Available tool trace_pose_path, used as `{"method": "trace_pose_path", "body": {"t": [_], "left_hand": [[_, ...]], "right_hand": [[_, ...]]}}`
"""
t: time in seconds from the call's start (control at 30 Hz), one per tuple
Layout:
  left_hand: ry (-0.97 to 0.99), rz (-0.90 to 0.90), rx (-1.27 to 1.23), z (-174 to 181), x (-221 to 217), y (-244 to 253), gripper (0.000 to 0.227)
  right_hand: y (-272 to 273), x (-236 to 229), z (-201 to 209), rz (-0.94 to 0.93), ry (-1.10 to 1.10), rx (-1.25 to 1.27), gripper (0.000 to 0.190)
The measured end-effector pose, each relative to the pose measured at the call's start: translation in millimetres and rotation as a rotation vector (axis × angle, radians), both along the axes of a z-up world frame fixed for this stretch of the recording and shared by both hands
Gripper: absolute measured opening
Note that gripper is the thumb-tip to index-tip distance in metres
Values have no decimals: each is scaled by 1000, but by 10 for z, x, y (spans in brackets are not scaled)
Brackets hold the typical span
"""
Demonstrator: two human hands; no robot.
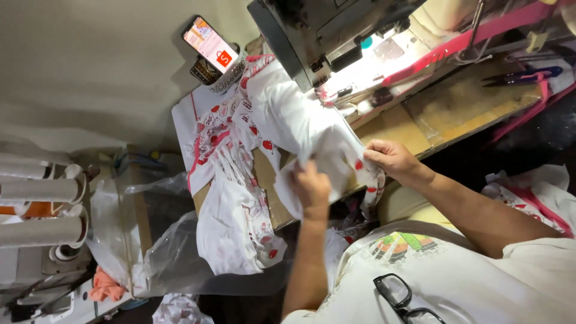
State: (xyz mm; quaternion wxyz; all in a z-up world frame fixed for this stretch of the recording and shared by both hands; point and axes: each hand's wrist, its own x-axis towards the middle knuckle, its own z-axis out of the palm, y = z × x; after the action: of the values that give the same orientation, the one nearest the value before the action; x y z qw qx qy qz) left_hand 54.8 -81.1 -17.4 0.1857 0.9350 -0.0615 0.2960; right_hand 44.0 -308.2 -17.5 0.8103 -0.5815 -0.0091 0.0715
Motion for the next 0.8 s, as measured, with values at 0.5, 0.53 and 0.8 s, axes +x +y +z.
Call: {"method": "trace_pose_path", "body": {"t": [0.5,0.53,0.8], "left_hand": [[-375,-148,-301,1009,753,-344,59],[-307,-177,-686,1370,274,-573,57],[384,-489,-732,268,-444,-223,22]], "right_hand": [[251,484,269,-87,-169,-51,9],[240,492,208,-90,-184,-71,7],[-178,-18,525,194,-224,-737,37]]}}
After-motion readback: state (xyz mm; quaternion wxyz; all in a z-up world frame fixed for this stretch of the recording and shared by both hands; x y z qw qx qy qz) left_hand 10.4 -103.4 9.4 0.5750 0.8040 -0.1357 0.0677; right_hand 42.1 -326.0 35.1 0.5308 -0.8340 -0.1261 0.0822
